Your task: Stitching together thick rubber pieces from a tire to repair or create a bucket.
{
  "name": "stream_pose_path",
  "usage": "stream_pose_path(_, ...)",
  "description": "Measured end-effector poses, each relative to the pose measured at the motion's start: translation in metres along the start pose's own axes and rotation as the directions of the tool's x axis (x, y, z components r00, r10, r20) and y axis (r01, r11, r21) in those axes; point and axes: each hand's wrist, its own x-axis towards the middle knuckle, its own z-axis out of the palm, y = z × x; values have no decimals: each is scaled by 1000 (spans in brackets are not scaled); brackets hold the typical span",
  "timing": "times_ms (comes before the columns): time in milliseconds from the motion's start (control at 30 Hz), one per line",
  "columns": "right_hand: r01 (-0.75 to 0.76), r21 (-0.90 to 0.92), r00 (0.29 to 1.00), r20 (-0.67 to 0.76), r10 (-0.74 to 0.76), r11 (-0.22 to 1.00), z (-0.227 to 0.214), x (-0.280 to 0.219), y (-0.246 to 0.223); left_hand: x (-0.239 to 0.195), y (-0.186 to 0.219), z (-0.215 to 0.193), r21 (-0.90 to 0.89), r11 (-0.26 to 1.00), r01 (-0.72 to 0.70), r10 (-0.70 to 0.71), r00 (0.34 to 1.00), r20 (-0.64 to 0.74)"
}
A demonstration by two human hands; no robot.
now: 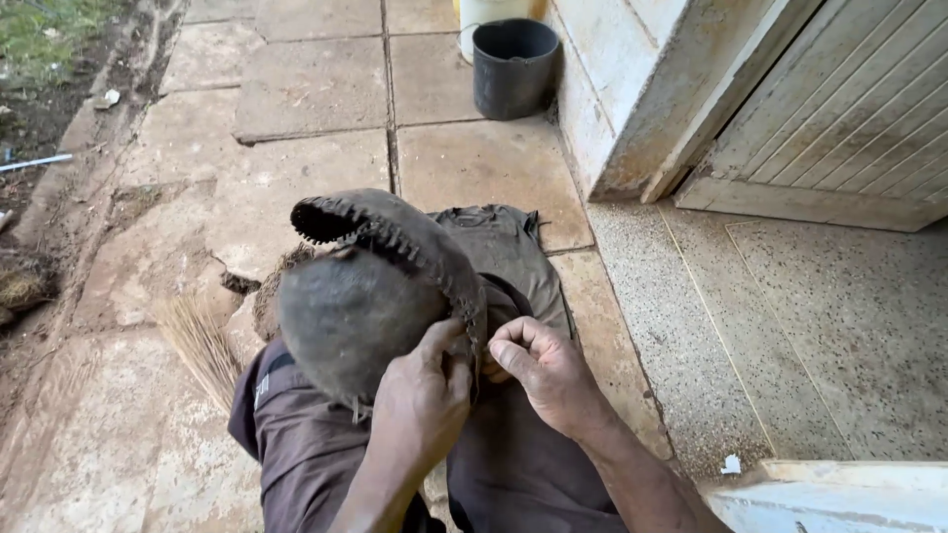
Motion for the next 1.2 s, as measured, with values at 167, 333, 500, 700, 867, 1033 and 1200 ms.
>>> stream_pose_path(167, 65, -155, 992, -100, -81, 986, 15, 0, -7, 8, 10, -7, -81, 986, 145, -138, 986, 92)
stream_pose_path(333, 84, -463, 961, -196, -195, 882, 32, -14, -28, -3, 4, -3, -159, 973, 169, -152, 982, 114)
stream_pose_path(500, 56, -496, 948, -247, -202, 867, 38, -7, -23, 0, 2, -3, -223, 949, 222, -193, 971, 144)
stream_pose_path(700, -48, -316, 971, -235, -29, 948, 26, -6, -4, -6, 1, 3, -222, 975, 10, -13, 1000, -13)
stream_pose_path(867, 122, -286, 968, -177, -177, 951, 23, -5, 3, -2, 3, 1, -266, 963, -45, 46, 999, 1)
stream_pose_path(1033, 175, -308, 972, -98, -214, 935, 28, -13, -6, 0, -1, 6, -305, 952, 26, -32, 999, -16)
stream_pose_path(1200, 67, -466, 963, -200, -179, 882, 51, -23, -15, -1, -9, 7, -388, 921, 44, -39, 999, 20)
